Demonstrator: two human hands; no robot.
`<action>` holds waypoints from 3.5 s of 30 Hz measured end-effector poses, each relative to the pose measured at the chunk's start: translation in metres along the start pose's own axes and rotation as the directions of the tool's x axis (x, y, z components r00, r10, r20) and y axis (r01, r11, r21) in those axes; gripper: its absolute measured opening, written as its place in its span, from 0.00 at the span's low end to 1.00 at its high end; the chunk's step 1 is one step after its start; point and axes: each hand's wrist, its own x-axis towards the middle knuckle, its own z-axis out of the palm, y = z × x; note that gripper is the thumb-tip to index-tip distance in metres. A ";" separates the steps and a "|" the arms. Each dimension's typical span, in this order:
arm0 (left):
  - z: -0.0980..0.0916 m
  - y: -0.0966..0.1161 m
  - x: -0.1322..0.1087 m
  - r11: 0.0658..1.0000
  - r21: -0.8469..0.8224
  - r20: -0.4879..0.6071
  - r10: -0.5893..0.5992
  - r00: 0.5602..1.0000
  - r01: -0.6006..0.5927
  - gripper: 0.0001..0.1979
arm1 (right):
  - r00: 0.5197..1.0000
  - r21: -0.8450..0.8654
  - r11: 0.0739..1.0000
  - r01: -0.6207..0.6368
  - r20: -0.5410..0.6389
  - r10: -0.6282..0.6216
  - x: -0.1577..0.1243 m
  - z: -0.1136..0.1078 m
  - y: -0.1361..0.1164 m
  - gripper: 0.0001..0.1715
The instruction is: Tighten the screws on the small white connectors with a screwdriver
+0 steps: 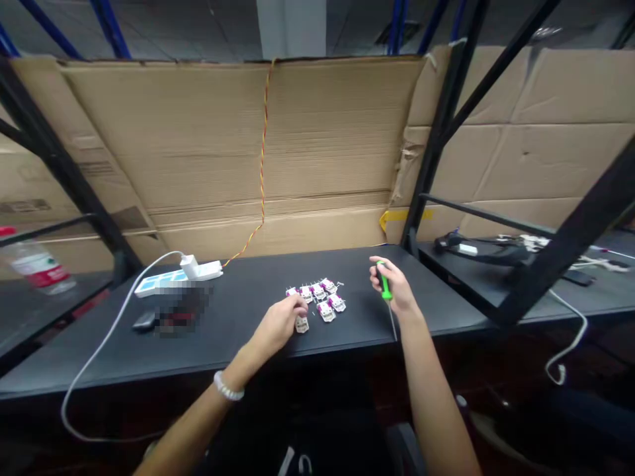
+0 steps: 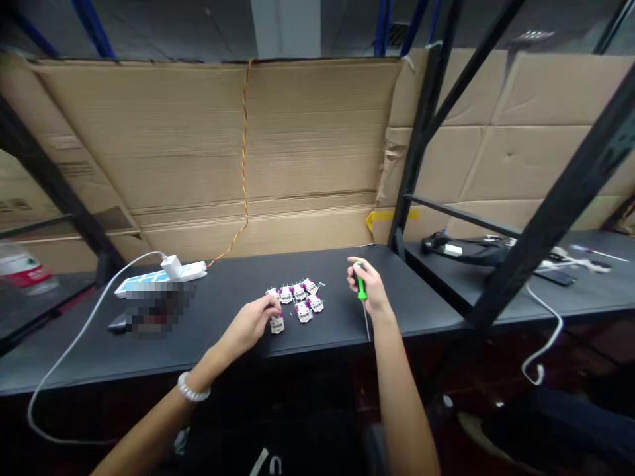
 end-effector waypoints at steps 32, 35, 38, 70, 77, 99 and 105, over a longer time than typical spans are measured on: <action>-0.004 -0.023 -0.029 0.952 -0.250 -0.133 -0.215 0.967 0.178 0.12 | 0.998 -0.039 0.999 0.007 -0.057 -0.009 -0.003 0.004 -0.007 0.22; -0.002 -0.019 -0.029 0.946 -0.274 -0.107 -0.211 0.972 0.175 0.12 | 0.999 -0.050 0.999 0.000 -0.054 -0.002 -0.004 0.004 -0.008 0.23; -0.003 -0.014 -0.029 0.955 -0.247 -0.100 -0.191 0.977 0.161 0.10 | 0.998 -0.055 0.998 0.004 -0.055 -0.007 -0.004 0.004 -0.008 0.22; 0.013 -0.017 -0.032 0.979 0.200 -0.034 0.040 0.999 -0.032 0.09 | 0.998 -0.051 0.999 0.009 -0.066 -0.012 -0.004 0.004 -0.008 0.21; 0.016 -0.019 -0.037 0.977 0.190 -0.031 0.104 0.994 -0.097 0.10 | 0.997 -0.055 0.998 0.011 -0.070 -0.015 -0.004 0.005 -0.009 0.22; 0.019 -0.011 -0.039 1.000 -0.002 -0.047 0.007 0.999 -0.007 0.03 | 0.926 -0.073 0.923 0.379 0.032 -0.377 -0.045 0.080 -0.033 0.25; 0.022 -0.007 -0.038 1.000 -0.029 -0.091 -0.010 0.996 0.007 0.06 | 0.881 -0.134 0.871 0.472 0.030 -0.473 -0.056 0.116 -0.009 0.27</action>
